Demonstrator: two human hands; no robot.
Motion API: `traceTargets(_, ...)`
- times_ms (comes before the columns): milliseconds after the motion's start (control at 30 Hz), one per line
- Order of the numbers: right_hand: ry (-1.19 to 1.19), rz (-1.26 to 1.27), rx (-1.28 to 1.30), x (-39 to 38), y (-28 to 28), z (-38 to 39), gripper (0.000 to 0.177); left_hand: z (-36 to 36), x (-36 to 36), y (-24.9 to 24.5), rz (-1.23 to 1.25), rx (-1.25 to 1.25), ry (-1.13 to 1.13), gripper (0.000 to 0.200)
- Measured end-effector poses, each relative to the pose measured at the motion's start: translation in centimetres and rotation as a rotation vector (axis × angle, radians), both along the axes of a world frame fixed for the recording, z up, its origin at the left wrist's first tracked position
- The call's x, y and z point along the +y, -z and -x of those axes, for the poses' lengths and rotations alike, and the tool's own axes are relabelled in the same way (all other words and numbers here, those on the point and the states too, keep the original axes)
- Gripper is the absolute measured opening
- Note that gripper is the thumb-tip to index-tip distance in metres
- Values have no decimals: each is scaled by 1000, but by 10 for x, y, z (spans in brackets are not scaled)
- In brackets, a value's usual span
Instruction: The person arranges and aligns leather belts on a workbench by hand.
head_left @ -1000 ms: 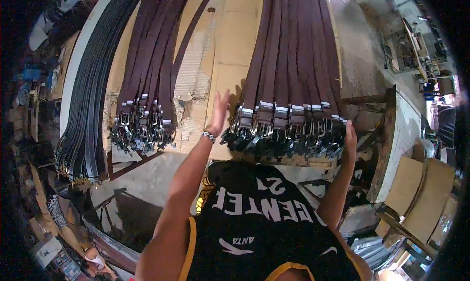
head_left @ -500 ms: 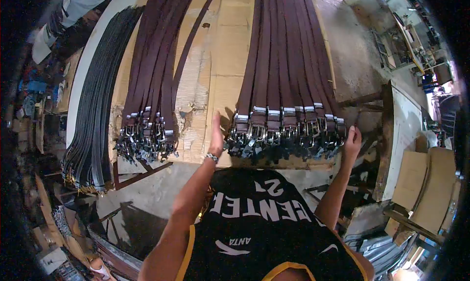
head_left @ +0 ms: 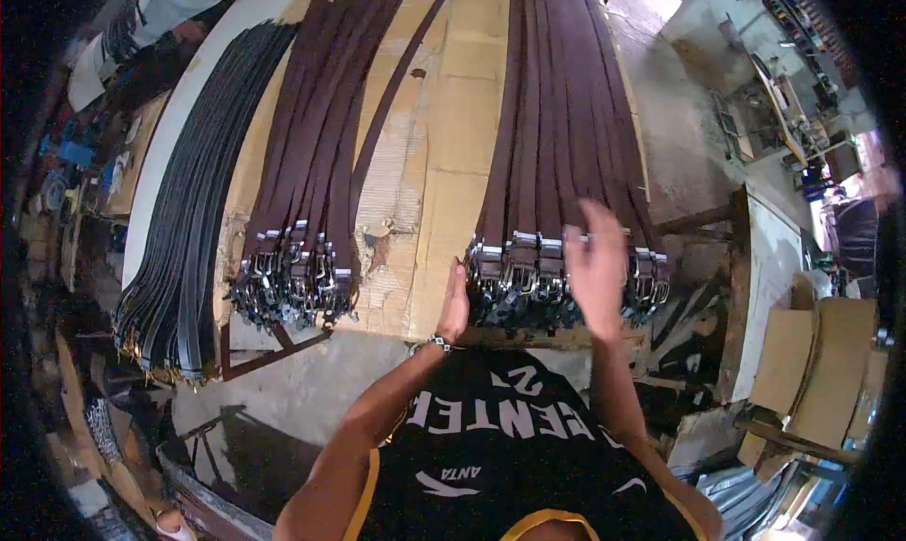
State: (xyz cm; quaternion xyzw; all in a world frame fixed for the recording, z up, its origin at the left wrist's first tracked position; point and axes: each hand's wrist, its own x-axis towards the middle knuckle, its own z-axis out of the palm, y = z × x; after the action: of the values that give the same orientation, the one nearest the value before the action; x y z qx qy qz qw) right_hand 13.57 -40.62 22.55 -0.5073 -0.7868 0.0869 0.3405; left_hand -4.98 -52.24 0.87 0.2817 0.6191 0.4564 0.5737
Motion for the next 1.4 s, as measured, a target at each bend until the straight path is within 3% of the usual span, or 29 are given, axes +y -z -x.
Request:
traceTargets(100,-316,80,-183,20,38,80,46,16,-4,-11,-20,33,31,72)
traceTargets(167,-500,151,-435,33,84,114,50,33,-8,-25,-50,116,40,71)
traceTargets(267,-548,491,-872,47,107,133,54,74,-24,-54,-128,400,34,66)
traceTargets(367,-481,674,-891,58,120,127,52,141,-45,-73,-228,771,-65,53)
traceTargets(500,-475,594,-809,57,131,124,48,231,-69,-76,-246,1232,-177,46)
traceTargets(533,-454,584,-831,54,127,126,47,248,-72,-77,-202,1177,-182,44)
traceTargets(567,-438,574,-852,50,125,128,46,261,-74,-78,-207,1292,-186,44)
traceTargets(600,-399,408,-684,42,137,124,39,272,-74,-83,-211,1320,-162,43)
traceTargets(700,-327,373,-524,24,100,151,35,309,-71,-93,-161,1419,-127,42)
traceTargets(800,-254,497,-278,-11,62,181,30,338,-67,-97,30,1547,-94,42)
traceTargets(867,-310,513,-193,-29,88,187,29,349,-61,-93,51,1591,-73,41)
traceTargets(1000,-407,832,-19,-69,148,206,33,334,-47,-104,-33,1577,57,36)
traceTargets(1100,-505,952,140,-95,211,231,39,330,-40,-83,112,1560,157,36)
traceTargets(1200,-596,1192,445,-112,267,272,50,324,-36,-89,-6,1529,59,30)
traceTargets(1233,-618,1285,577,-112,259,284,55,320,-34,-92,-47,1497,36,29)
traceTargets(1267,-568,1335,549,-111,250,288,59,317,-32,-98,-1,1414,88,30)
traceTargets(1300,-528,1390,523,-107,200,297,63,317,-34,-90,-45,1321,53,27)
traceTargets(1400,-474,1411,243,-93,180,312,72,301,-34,-114,-14,1105,69,30)
